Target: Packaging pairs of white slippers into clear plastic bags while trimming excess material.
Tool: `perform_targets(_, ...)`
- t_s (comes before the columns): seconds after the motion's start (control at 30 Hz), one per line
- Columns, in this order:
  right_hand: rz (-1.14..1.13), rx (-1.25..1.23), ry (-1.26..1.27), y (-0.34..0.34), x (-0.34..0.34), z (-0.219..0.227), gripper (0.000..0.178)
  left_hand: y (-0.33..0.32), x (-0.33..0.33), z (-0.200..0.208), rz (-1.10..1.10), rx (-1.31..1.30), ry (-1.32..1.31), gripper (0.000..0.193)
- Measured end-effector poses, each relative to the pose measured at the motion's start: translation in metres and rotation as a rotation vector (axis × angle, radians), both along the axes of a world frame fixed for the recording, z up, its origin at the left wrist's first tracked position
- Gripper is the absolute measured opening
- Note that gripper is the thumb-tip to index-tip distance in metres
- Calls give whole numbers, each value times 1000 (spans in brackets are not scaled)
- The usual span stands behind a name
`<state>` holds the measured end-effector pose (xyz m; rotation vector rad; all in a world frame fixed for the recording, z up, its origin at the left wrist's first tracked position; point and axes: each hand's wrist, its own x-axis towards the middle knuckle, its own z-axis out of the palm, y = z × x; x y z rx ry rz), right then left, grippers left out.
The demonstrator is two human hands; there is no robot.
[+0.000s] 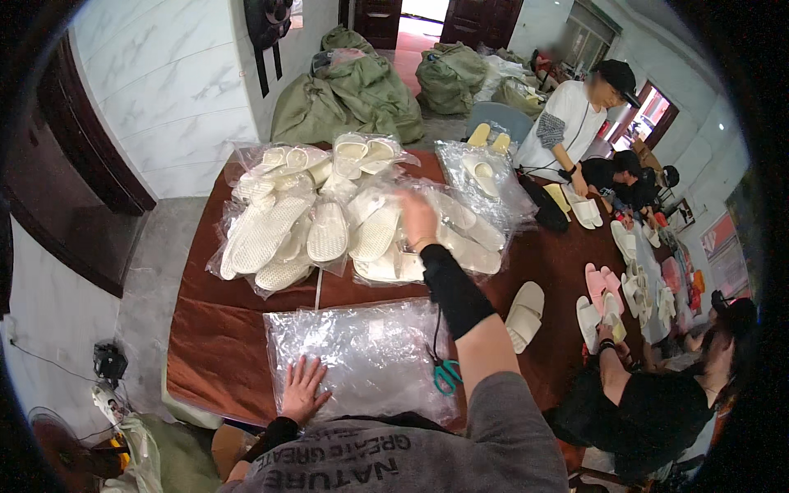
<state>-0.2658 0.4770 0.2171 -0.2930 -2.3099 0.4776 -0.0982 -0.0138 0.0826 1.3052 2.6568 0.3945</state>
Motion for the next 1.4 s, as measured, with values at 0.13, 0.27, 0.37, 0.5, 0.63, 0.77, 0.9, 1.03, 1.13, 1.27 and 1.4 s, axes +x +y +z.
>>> perform_targets(0.13,43,-424,220,103,83,61,29,9,0,1,-30,50,-20,74)
perform_targets(0.27,244,-869,181,88,164,132,37,-15,6,-9,13,32,15,74)
perform_targets(0.37,356,-590,-191,80,229,180,32,-5,8,-15,-17,56,62,74)
perform_targets(0.5,557,-19,-563,11,240,216,30,-11,8,-15,-12,72,47,73)
perform_targets(0.63,1045,344,-625,-113,223,169,29,-18,10,-15,-7,102,48,74)
perform_targets(0.77,1082,726,-513,-251,198,85,19,-13,10,-15,-23,12,87,71)
perform_targets(0.9,996,506,-289,-295,185,53,18,-28,10,-36,-66,46,108,71)
perform_targets(1.03,536,-606,-311,-214,213,7,20,-23,9,-48,-12,341,-292,64)
perform_targets(1.13,101,-577,-541,-155,254,-32,18,-16,11,-47,-56,182,-32,64)
perform_targets(1.27,168,-868,-566,-143,271,-133,19,-28,7,-62,-60,-45,227,66)
perform_targets(1.4,62,-707,-467,-136,280,-167,21,-18,10,-54,-77,-98,245,67)
